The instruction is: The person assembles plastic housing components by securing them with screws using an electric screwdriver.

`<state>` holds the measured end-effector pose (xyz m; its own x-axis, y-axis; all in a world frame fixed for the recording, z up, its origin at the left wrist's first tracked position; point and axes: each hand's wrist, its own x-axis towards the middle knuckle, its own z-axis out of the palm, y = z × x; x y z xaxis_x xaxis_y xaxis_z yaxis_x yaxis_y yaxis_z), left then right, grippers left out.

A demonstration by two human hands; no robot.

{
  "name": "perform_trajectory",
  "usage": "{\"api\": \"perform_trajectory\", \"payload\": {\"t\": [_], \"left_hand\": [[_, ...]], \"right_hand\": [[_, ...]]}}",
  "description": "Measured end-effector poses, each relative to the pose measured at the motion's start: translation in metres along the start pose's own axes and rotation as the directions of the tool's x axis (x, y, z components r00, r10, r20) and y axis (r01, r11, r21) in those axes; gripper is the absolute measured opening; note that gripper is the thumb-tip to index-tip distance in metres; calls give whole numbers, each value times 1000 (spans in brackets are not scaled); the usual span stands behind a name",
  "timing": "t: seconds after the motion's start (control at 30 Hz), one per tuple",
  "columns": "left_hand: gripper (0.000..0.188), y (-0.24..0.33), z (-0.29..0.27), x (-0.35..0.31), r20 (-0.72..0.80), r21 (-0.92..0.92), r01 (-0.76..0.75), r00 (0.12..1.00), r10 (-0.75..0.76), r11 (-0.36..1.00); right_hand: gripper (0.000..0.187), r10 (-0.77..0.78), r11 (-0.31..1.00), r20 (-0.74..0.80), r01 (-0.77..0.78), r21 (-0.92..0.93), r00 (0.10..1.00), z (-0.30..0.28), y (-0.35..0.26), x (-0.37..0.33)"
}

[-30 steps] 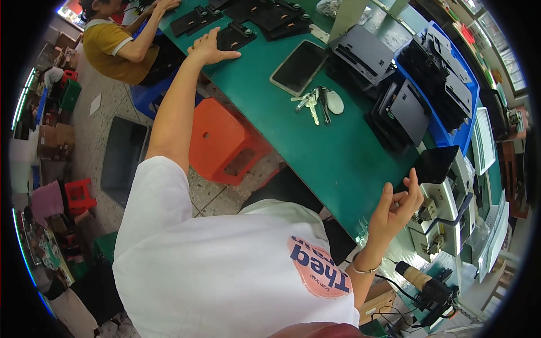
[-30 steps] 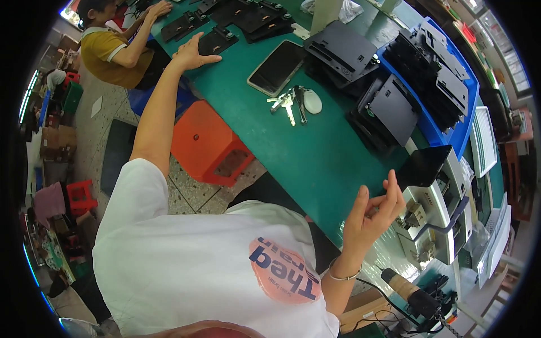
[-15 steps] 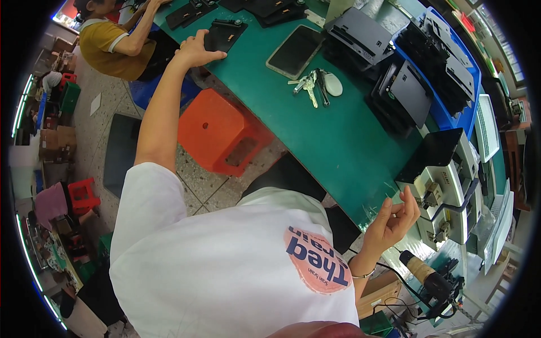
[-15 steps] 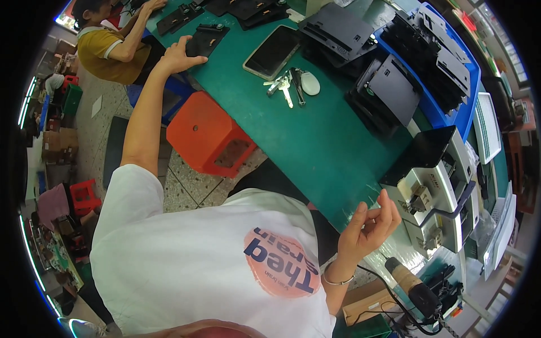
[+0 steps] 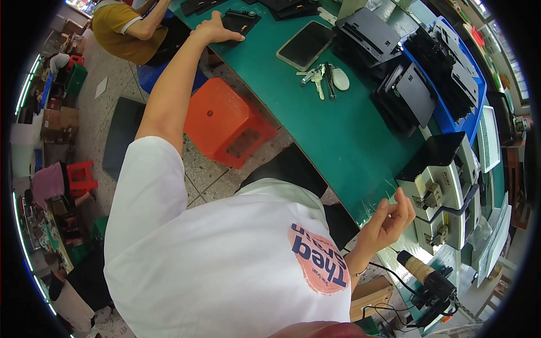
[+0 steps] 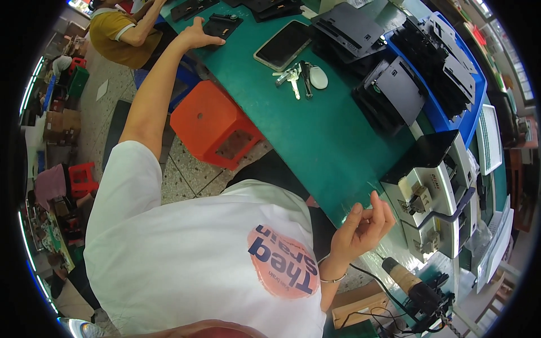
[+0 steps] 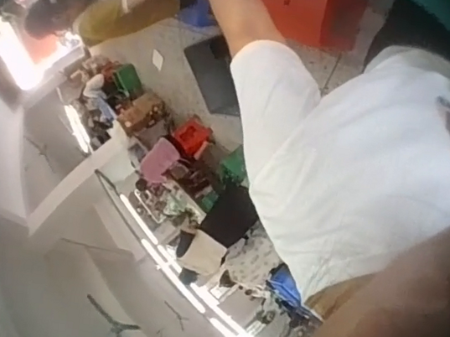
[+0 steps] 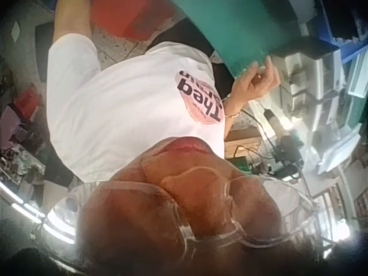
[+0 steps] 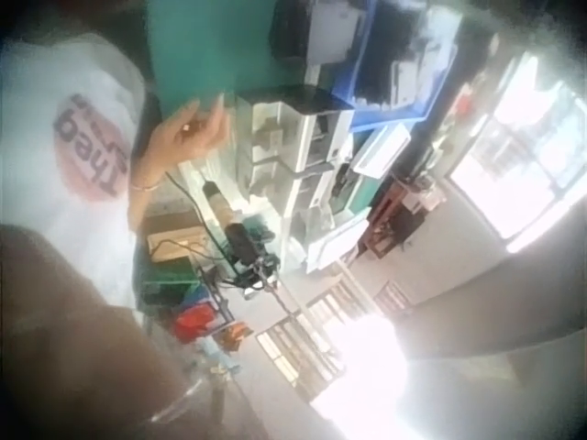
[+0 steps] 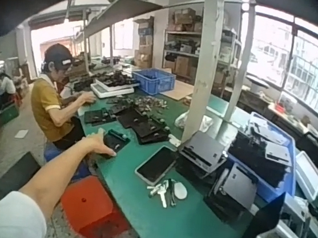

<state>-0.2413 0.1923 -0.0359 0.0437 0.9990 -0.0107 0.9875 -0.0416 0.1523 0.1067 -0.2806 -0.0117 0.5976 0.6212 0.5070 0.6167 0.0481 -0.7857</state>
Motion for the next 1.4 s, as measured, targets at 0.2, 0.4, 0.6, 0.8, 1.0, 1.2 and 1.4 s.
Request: {"api": "perform_trajectory", "payload": {"t": [0.2, 0.4, 0.6, 0.8, 1.0, 1.2, 1.4], "left_hand": [[120, -15, -15, -25, 80, -66, 17, 997, -12, 998], [125, -33, -15, -61, 105, -98, 21, 994, -11, 995], [132, -28, -14, -73, 69, -100, -59, 995, 66, 993], [132, -31, -14, -73, 100, -260, -54, 992, 83, 964], [129, -13, -10, -72, 56, -244, -37, 997, 52, 969], [115, -40, -5, -57, -44, -132, -23, 999, 18, 991], [126, -43, 1, -38, 112, -77, 42, 993, -33, 996]], "right_hand": [[27, -33, 997, 17, 34, -64, 999, -8, 5, -4], [27, -22, 999, -5, 22, -49, 1000, -6, 8, -3], [27, -30, 997, 56, 34, -71, 998, 1, 4, 2], [23, -23, 995, -17, 21, -93, 1000, -22, 18, -1], [22, -86, 984, -205, 51, -170, 975, -62, 27, -21], [27, -42, 997, -536, 68, 29, 843, -97, 36, -35], [28, -51, 995, -607, -13, -101, 793, -107, 30, -53]]}}
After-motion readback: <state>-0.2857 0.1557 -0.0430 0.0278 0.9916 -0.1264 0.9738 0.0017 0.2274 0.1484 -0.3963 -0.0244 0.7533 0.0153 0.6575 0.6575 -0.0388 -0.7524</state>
